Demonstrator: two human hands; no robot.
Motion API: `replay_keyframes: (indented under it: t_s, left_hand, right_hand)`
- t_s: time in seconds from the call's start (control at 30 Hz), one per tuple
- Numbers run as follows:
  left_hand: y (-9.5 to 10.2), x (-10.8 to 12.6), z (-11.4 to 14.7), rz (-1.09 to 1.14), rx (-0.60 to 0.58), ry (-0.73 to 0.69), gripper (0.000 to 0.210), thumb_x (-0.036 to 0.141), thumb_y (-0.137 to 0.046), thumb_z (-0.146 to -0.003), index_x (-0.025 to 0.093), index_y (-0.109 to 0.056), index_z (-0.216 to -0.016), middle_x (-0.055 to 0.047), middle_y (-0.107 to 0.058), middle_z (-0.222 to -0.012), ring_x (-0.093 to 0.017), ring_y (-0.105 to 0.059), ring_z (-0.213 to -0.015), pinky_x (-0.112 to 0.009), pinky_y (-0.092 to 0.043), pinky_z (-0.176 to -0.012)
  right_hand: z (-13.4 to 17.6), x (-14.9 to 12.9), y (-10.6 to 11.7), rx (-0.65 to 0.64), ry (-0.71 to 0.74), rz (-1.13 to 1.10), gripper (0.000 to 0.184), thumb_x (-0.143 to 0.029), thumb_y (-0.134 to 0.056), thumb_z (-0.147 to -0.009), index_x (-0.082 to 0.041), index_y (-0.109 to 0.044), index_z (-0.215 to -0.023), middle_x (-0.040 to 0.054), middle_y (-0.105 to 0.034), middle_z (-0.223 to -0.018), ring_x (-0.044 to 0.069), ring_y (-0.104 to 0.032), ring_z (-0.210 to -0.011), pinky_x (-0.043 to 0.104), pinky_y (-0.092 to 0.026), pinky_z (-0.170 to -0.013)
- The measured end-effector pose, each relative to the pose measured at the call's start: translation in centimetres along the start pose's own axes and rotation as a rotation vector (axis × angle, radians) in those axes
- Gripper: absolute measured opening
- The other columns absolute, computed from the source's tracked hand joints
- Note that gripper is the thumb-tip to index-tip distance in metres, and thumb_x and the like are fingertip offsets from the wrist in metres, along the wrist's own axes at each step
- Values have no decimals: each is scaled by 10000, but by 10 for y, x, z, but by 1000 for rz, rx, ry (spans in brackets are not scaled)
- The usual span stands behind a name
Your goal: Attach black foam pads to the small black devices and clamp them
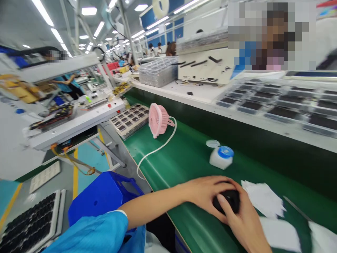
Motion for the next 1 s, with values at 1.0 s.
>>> replay_keyframes:
  t_s: [1.0]
  left_hand:
    - [18,-2,13,-316,65,16,937,535,-834,-796,268,-375,-1568,-137,-402,-1638,-361,-396,-1523,-565,-368,-1260]
  right_hand:
    - [-20,-6,53,348,93,279,398,-304,-700,-919,-135,-638,-1275,196,-573,-1438,359,-493,-1383,527,-399,-1186]
Point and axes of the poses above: each hand's wrist, its own z-axis away from the middle knuckle, its own y-axis out of the back of the hand, x = y × z, the point moved 1 cm from there along -z, towards the middle knuckle
